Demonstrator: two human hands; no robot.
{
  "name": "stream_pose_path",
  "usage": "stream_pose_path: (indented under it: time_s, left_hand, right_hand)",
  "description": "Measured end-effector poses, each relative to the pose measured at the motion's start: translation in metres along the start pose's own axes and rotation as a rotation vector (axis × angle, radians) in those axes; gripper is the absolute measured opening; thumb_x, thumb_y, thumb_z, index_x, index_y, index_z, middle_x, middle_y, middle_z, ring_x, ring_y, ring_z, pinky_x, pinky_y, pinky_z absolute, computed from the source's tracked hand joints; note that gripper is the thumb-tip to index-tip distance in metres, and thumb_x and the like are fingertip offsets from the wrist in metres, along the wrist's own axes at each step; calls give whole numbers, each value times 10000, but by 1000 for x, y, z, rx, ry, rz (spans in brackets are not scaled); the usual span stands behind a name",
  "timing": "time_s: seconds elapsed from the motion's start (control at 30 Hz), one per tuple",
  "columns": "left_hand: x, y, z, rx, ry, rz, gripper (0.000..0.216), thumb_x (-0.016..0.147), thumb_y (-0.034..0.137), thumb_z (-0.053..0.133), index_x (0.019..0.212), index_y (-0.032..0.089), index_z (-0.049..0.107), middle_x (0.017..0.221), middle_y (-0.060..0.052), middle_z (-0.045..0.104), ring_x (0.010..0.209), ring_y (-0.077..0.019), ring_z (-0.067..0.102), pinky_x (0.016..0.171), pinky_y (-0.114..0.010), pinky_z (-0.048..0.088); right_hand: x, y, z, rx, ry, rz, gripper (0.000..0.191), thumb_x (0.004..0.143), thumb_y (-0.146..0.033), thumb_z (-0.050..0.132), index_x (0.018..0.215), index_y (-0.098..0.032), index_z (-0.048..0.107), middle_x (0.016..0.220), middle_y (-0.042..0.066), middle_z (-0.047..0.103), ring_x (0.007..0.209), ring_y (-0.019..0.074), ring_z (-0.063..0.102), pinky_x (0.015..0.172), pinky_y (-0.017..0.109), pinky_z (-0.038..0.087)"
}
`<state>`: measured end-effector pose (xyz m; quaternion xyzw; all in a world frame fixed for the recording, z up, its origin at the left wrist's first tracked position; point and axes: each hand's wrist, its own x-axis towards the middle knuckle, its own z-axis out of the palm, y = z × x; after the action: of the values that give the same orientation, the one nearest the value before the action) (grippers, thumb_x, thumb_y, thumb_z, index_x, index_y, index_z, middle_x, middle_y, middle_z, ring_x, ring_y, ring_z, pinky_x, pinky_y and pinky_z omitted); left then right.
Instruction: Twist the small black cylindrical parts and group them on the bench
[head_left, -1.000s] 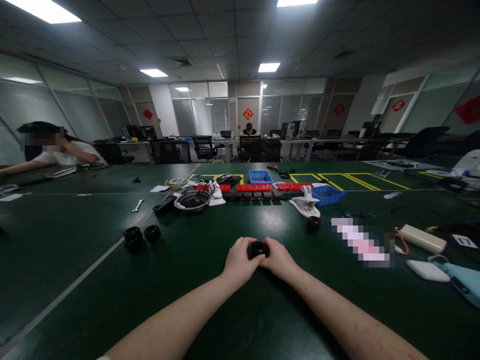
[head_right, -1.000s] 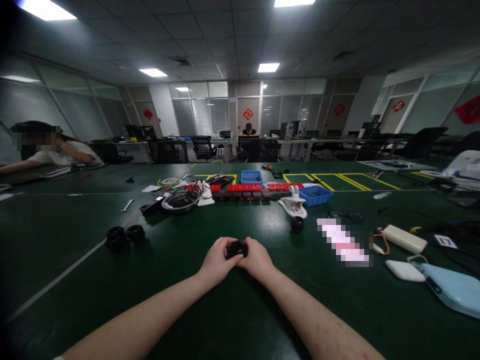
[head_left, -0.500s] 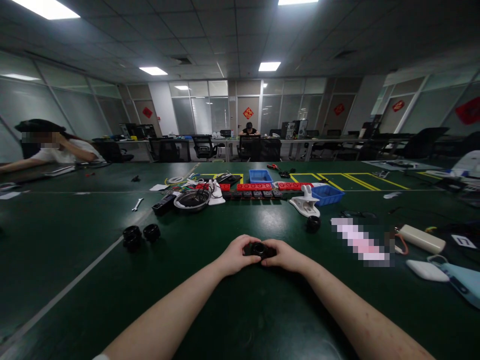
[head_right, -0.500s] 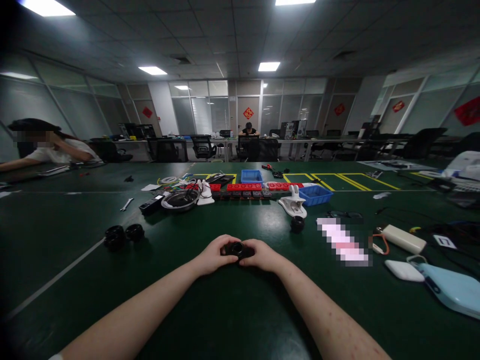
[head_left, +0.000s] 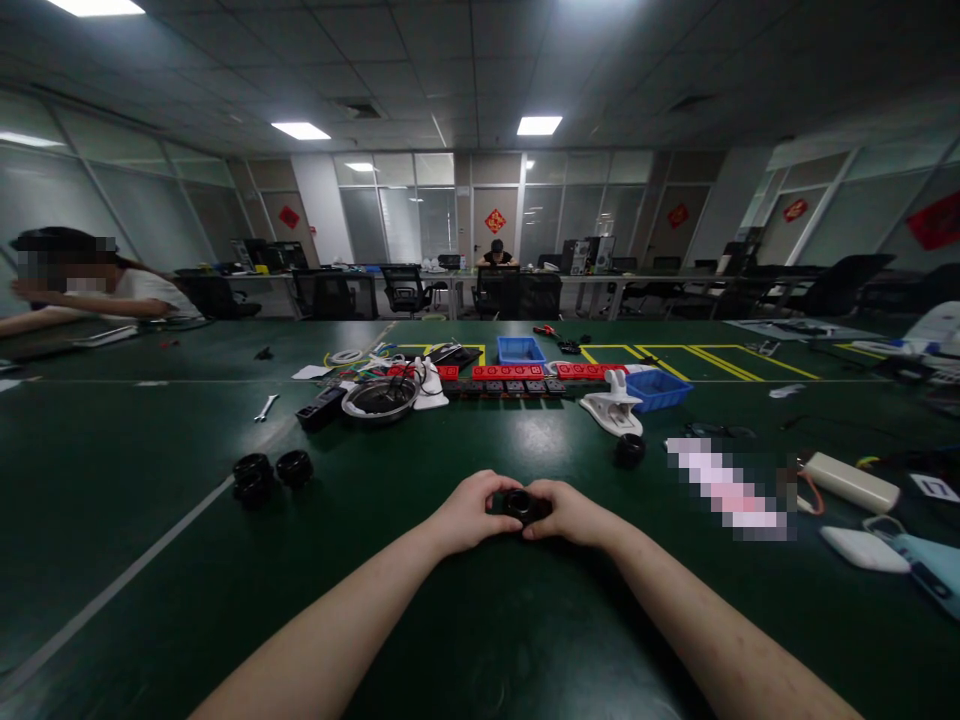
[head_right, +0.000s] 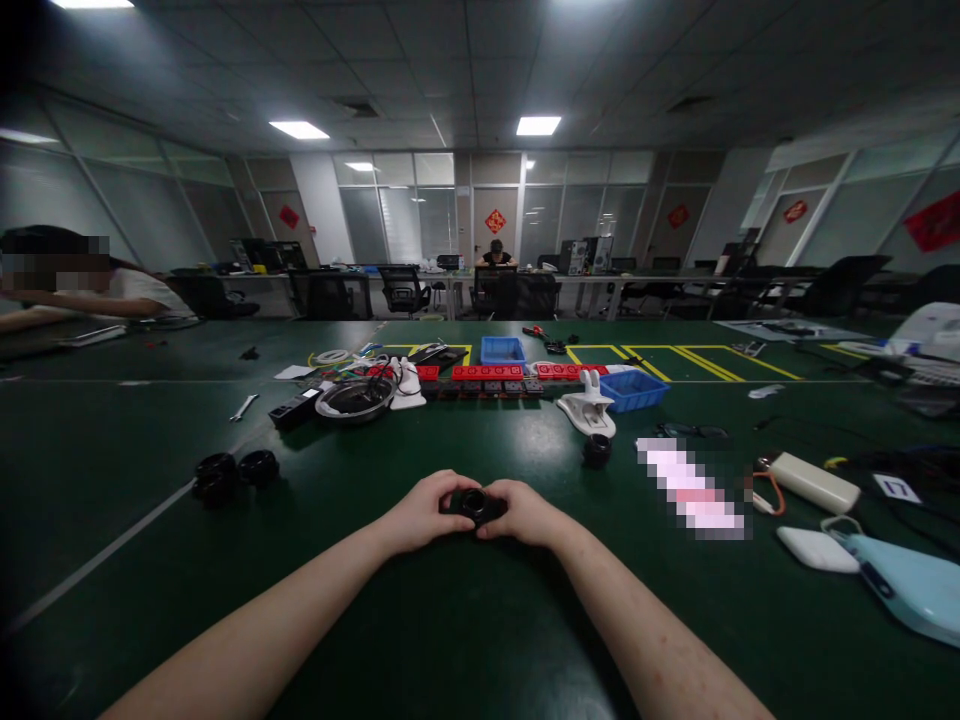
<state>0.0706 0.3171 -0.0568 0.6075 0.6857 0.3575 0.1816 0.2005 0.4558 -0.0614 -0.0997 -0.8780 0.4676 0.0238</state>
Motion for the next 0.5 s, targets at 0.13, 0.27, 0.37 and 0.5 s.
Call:
stream_pose_path:
  time_s: [0.13, 0.27, 0.37, 0.5]
  left_hand:
    - [-2, 3, 4, -24, 74, -36, 379, 625, 253, 675, 991, 213, 587, 810, 0, 499, 666, -132, 458, 581, -223, 370]
    - [-3, 4, 11, -27, 154, -111, 388, 608, 231, 684, 982, 213, 582, 820, -3, 512, 677, -143, 469, 593, -237, 379]
    - [-4, 4, 19, -22, 240, -157, 371, 623, 234, 667, 981, 222, 572, 848, -10, 531, 699, -156, 483, 604, -251, 385]
    - [-4, 5, 26, 29, 331, -205, 343, 624, 237, 665, 954, 217, 572, 853, -20, 546, 748, -188, 492, 651, -288, 384]
  right_hand:
    - [2, 6, 8, -107, 133, 56, 286, 537, -238, 703, 791, -147, 609, 700, -19, 524, 643, 135, 487, 555, 224, 349]
    - [4, 12, 19, -207, 275, 76, 294, 534, -315, 703, 727, -152, 553, 703, -9, 519, 645, 139, 478, 541, 224, 332]
    - [6, 12, 26, -290, 374, 82, 281, 543, -315, 685, 677, -166, 489, 684, -7, 506, 632, 138, 465, 529, 222, 317]
    - [7, 7, 33, -427, 446, 100, 217, 579, -268, 638, 659, -173, 460, 686, 8, 507, 646, 148, 455, 554, 239, 317]
